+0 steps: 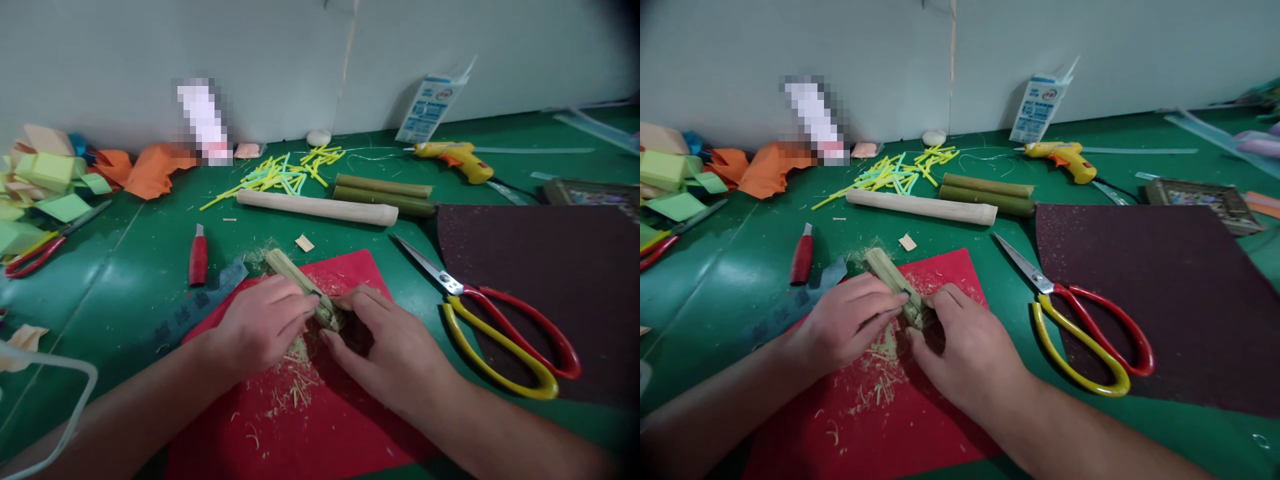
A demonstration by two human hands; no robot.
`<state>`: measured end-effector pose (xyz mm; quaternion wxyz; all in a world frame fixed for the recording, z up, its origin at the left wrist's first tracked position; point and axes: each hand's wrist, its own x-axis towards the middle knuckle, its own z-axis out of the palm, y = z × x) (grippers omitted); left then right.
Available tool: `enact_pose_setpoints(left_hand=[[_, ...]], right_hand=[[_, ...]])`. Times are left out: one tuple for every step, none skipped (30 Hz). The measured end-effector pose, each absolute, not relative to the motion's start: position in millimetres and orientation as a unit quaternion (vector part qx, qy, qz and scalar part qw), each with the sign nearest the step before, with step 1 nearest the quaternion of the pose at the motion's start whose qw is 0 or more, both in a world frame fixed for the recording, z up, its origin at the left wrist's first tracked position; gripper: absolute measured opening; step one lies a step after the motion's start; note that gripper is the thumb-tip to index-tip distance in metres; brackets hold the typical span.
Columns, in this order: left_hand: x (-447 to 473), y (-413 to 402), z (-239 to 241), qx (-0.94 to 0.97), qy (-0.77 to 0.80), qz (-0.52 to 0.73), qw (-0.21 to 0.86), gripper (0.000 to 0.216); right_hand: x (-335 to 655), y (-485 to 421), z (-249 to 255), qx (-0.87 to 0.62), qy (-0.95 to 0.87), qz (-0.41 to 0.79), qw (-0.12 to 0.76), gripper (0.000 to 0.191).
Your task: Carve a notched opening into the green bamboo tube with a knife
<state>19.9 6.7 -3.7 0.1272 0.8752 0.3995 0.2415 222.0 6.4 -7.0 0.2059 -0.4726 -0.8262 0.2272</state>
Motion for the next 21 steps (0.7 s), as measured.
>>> enact_pose_setpoints(left_hand=[[22,6,-3,0.881,0.390,0.233,0.132,0.022],[25,5,-3,0.886,0.383,0.226,0.134,0.022],[26,5,-3,0.888,0.380,0.221,0.135,0.023],[27,5,-2,0.889,0.379,0.219,0.136,0.024],[28,5,-2,0.889,0.377,0.220,0.136,0.024],[29,5,-2,0.890,0.374,0.223,0.136,0.024],[29,6,-1,0.891,0.371,0.225,0.136,0.025],[30,6,-1,0.891,0.369,0.226,0.136,0.025],[30,6,-1,0.893,0.366,0.226,0.135,0.025],[31,6,-1,0.893,0.365,0.226,0.134,0.025],[31,6,0,0.893,0.366,0.224,0.132,0.025],[31,6,0,0.893,0.367,0.222,0.133,0.025],[31,6,0,0.893,0.369,0.219,0.134,0.025],[31,6,0,0.893,0.370,0.217,0.135,0.025],[31,6,0,0.893,0.371,0.214,0.135,0.025],[30,6,0,0.894,0.371,0.213,0.135,0.025],[31,6,0,0.894,0.371,0.213,0.131,0.025],[31,6,0,0.895,0.371,0.215,0.125,0.025],[31,7,1,0.895,0.372,0.218,0.115,0.025],[32,7,1,0.895,0.374,0.219,0.106,0.026],[33,8,1,0.895,0.375,0.218,0.100,0.026]], right_hand=[[222,6,-7,-0.473,-0.826,0.228,0.205,0.014],[222,7,-7,-0.473,-0.826,0.229,0.203,0.013],[221,7,-7,-0.471,-0.827,0.230,0.203,0.012],[221,6,-6,-0.469,-0.828,0.230,0.204,0.012],[221,6,-6,-0.466,-0.830,0.228,0.206,0.012],[221,6,-6,-0.464,-0.831,0.226,0.208,0.013],[221,6,-6,-0.463,-0.832,0.222,0.211,0.013],[221,6,-6,-0.463,-0.832,0.218,0.213,0.013],[220,6,-6,-0.464,-0.833,0.212,0.214,0.013],[220,6,-6,-0.467,-0.833,0.208,0.213,0.014],[220,6,-7,-0.470,-0.833,0.203,0.209,0.014],[219,6,-7,-0.473,-0.834,0.200,0.204,0.014],[219,6,-8,-0.474,-0.835,0.197,0.199,0.015],[219,6,-8,-0.474,-0.837,0.194,0.193,0.015],[219,6,-9,-0.473,-0.839,0.191,0.191,0.015],[220,6,-10,-0.471,-0.841,0.188,0.189,0.015],[220,7,-11,-0.470,-0.842,0.185,0.189,0.015],[221,7,-11,-0.468,-0.844,0.183,0.189,0.014],[221,7,-12,-0.467,-0.844,0.181,0.189,0.014],[221,8,-13,-0.466,-0.845,0.181,0.190,0.013],[221,8,-13,-0.465,-0.846,0.180,0.191,0.013]])
